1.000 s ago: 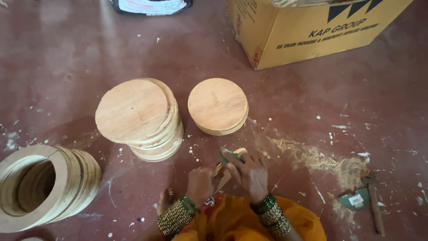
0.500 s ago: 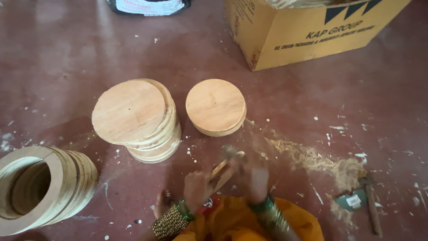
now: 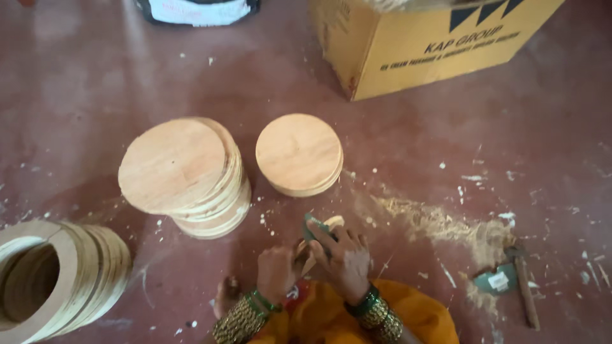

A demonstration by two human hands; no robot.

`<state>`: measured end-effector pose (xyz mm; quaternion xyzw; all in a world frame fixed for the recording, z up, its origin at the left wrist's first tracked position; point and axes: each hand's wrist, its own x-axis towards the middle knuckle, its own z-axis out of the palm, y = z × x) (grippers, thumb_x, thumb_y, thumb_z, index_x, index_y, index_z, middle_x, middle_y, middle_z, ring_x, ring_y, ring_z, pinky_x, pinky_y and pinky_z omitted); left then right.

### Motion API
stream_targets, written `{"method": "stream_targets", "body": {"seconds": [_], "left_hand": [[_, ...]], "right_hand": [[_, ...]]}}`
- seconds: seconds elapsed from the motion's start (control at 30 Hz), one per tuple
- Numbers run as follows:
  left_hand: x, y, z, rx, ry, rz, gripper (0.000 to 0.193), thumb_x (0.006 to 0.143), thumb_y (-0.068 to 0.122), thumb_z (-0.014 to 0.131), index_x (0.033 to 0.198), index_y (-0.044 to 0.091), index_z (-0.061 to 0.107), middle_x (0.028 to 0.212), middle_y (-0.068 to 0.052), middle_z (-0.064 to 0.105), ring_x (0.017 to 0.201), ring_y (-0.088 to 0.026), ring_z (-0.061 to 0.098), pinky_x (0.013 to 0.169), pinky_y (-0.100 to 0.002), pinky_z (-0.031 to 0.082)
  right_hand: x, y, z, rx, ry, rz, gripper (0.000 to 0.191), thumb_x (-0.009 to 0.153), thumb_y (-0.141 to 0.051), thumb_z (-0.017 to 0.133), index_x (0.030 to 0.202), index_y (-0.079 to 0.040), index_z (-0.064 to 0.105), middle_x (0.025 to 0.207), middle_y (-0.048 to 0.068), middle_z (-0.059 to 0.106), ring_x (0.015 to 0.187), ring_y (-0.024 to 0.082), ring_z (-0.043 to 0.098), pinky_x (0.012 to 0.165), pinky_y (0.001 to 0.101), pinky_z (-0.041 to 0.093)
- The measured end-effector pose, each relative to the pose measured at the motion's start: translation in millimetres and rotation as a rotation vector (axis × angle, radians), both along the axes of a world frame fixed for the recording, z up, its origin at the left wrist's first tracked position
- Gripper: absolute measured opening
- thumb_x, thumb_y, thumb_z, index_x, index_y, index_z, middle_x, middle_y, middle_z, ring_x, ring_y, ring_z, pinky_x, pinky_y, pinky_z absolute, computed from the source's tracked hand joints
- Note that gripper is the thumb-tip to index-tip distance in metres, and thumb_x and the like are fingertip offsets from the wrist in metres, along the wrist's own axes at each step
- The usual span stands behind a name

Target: The person sits on the floor and sands curved wooden ring pieces one at a time, rubbing each piece with a green abrasive pad and smoothing the edges by hand, placing finished pieces on a stack of similar wooden discs.

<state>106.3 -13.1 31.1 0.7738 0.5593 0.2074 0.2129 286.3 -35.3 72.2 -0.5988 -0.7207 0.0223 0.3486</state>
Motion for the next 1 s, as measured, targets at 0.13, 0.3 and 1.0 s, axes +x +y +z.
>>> {"method": "stream_targets", "body": {"seconds": [0.13,0.3,1.0], "left_hand": [[7.7,3.4,15.3,-0.003,-0.046,0.020,0.032,0.076,0.021,0.073,0.108,0.016,0.076,0.069,-0.018,0.070,0.065,-0.039,0.070,0.060,-0.052,0.054],[5.4,-6.7,17.9,0.052,-0.044,0.005,0.019,0.078,0.027,0.075,0.081,0.009,0.067,0.068,-0.017,0.068,0.066,-0.040,0.068,0.058,-0.052,0.051],[0.7,-11.0,13.8,0.055,-0.096,-0.010,0.019,0.081,0.027,0.072,0.082,0.008,0.069,0.066,-0.018,0.067,0.060,-0.040,0.067,0.056,-0.052,0.051]], "right_hand": [[7.2,4.1,-15.9,-0.005,0.044,0.023,0.032,0.097,-0.030,0.061,0.125,-0.020,0.073,0.078,0.007,0.061,0.072,0.026,0.058,0.067,0.0427,0.048],[38.9,32.1,-57.2,-0.042,-0.070,-0.225,0.030,0.100,-0.041,0.064,0.107,-0.014,0.074,0.069,0.007,0.062,0.055,0.024,0.057,0.049,0.0397,0.045],[16.8,5.6,-70.4,0.101,-0.129,-0.247,0.031,0.101,-0.049,0.056,0.117,-0.030,0.075,0.084,0.003,0.071,0.067,0.023,0.065,0.059,0.0377,0.053]]}}
